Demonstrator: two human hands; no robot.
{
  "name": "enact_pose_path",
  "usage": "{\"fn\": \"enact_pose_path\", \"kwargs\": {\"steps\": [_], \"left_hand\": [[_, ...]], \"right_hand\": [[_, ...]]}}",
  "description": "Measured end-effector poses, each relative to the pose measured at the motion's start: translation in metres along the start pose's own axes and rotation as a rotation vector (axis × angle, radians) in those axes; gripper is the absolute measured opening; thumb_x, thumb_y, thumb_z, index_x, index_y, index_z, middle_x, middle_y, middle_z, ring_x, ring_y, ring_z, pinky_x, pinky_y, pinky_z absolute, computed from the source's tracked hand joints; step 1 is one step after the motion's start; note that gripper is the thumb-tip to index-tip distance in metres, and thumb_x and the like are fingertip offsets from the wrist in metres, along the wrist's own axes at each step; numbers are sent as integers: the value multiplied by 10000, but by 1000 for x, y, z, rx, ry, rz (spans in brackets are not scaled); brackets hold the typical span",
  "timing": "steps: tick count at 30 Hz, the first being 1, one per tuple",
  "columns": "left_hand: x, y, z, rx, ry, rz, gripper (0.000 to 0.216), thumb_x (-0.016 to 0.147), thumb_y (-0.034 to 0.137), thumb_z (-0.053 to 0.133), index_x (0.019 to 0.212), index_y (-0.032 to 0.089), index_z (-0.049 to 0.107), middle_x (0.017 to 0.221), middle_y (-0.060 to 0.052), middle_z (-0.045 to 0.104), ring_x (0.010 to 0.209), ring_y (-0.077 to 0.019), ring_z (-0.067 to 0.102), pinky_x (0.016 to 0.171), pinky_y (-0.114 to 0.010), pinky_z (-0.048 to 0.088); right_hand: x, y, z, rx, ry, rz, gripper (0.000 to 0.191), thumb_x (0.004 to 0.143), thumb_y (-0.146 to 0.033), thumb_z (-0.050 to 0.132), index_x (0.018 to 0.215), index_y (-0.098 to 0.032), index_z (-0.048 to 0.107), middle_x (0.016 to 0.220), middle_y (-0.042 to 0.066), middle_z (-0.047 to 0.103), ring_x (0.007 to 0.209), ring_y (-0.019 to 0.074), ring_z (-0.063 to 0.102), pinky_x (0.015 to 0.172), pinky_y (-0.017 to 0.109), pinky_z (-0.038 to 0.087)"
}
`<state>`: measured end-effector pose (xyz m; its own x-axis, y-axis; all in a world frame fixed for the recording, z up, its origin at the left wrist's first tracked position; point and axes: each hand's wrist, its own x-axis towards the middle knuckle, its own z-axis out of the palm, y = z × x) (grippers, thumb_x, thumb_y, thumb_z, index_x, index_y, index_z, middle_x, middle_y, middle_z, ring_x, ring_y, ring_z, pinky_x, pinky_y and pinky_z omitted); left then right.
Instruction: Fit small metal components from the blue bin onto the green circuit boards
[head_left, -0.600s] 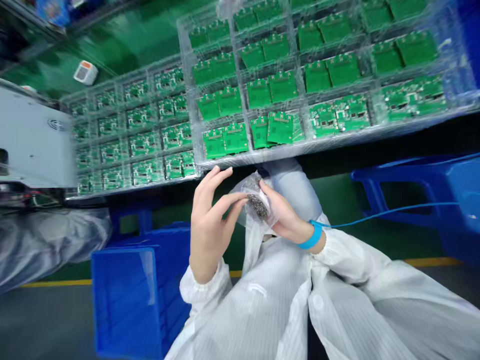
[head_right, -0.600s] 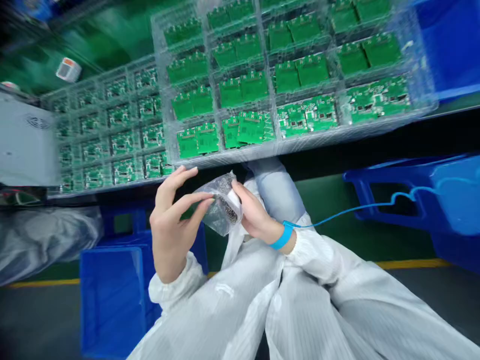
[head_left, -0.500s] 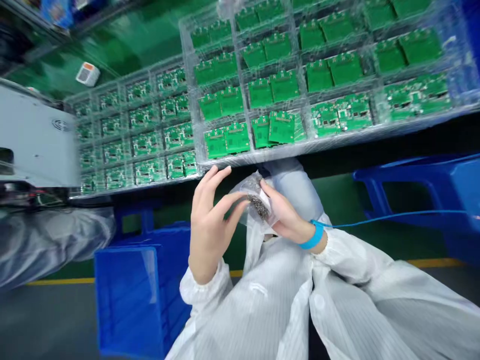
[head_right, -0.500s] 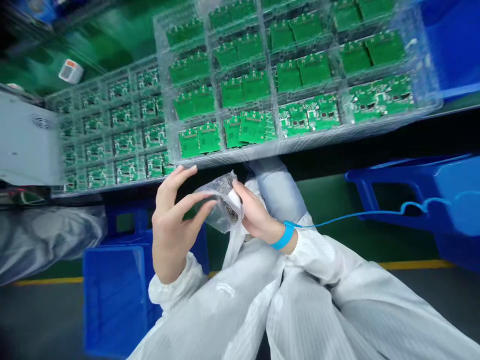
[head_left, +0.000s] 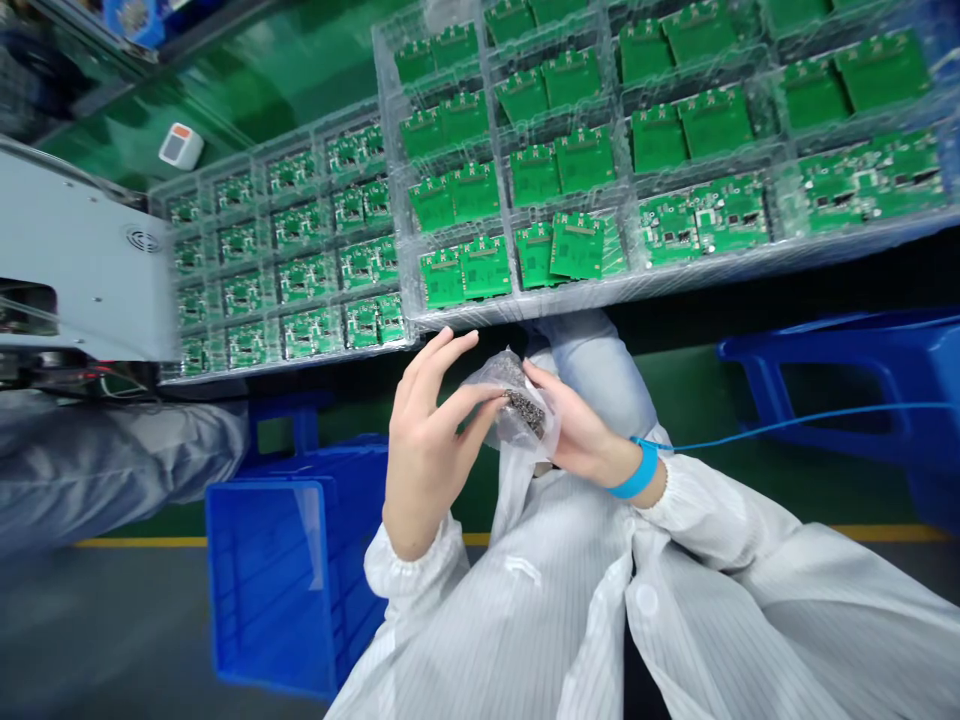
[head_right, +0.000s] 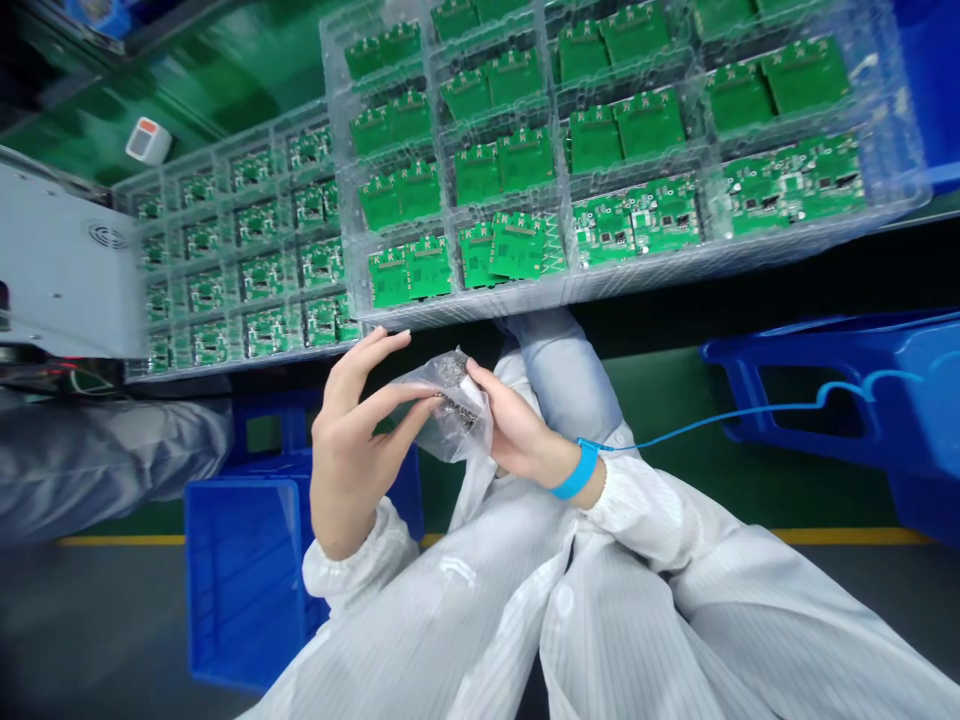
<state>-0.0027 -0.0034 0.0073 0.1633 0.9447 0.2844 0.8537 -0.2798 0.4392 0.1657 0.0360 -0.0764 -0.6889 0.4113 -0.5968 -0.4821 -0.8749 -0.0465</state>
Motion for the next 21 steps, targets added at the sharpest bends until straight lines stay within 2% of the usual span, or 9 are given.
{"fn": "enact_pose_path", "kwargs": {"steps": [3, 8, 12, 13, 15, 17, 18, 19, 21], "left_hand": [[-2, -2, -2, -36, 33, -24, 125, 1075, 170, 809, 1139, 274, 831, 1618, -92, 740, 1627, -344, 635, 1373, -615, 526], [-3, -3, -2, -83, 67, -47, 139, 1079, 157, 804, 1153, 271, 834, 1608, -89, 743, 1616, -329, 646, 1369, -590, 531], [-8, -9, -4, -60, -42, 20, 260, 1161, 245, 702, 1382, 310, 823, 1737, -92, 665, 1697, -323, 562, 1399, -562, 498], [-11, -13, -3, -94, -78, 30, 328, 1193, 304, 649, 1492, 329, 782, 1761, -99, 645, 1704, -322, 556, 1393, -552, 505], [-19, -21, 6, -214, -135, 39, 536, 1190, 567, 611, 1689, 376, 648, 1824, -130, 574, 1698, -356, 566, 1370, -562, 534], [-29, -29, 24, -396, -16, -8, 979, 1043, 801, 706, 1866, 394, 365, 1900, -188, 449, 1718, -425, 532, 1338, -600, 562], [-35, -32, 36, -501, 83, -39, 1234, 943, 896, 744, 1914, 387, 176, 1911, -224, 415, 1716, -455, 527, 1324, -628, 570], [-40, -33, 49, -577, 111, -89, 1388, 860, 962, 762, 1921, 383, 80, 1916, -237, 398, 1724, -470, 509, 1337, -645, 553], [-50, -31, 75, -654, 102, -222, 1386, 849, 943, 811, 1917, 381, 130, 1917, -223, 404, 1748, -466, 467, 1353, -619, 542]], "right_hand": [[-1, -1, 0, -9, -20, 6, 485, 1224, -509, 525, 1049, -198, 855, 912, 52, 862, 910, 206, 828, 916, 324, 642], [1, -1, -4, -32, -66, 8, 400, 1140, -571, 692, 1172, -206, 852, 941, 42, 874, 961, 228, 839, 967, 353, 653], [3, 6, -10, -25, -56, 4, 425, 1066, -618, 789, 1121, -201, 848, 892, 43, 862, 889, 233, 836, 842, 329, 658], [4, 7, -11, -17, -41, -20, 438, 1027, -634, 835, 1102, -203, 845, 887, 39, 860, 865, 222, 833, 794, 303, 646], [8, 9, -14, -33, -11, -77, 456, 961, -639, 917, 1095, -209, 840, 904, 40, 865, 846, 214, 830, 758, 292, 639], [14, 10, -15, -26, 42, -163, 477, 901, -607, 985, 1147, -225, 841, 961, 39, 878, 850, 219, 829, 769, 318, 657], [16, 10, -15, -7, 66, -214, 503, 872, -599, 1011, 1173, -234, 841, 993, 37, 883, 853, 219, 828, 784, 333, 668], [17, 10, -14, 17, 83, -260, 539, 845, -605, 1032, 1191, -238, 842, 1019, 37, 886, 859, 218, 828, 803, 345, 677], [18, 12, -9, 49, 84, -327, 612, 805, -648, 1053, 1198, -228, 847, 1047, 49, 887, 892, 217, 832, 857, 354, 685]]}}
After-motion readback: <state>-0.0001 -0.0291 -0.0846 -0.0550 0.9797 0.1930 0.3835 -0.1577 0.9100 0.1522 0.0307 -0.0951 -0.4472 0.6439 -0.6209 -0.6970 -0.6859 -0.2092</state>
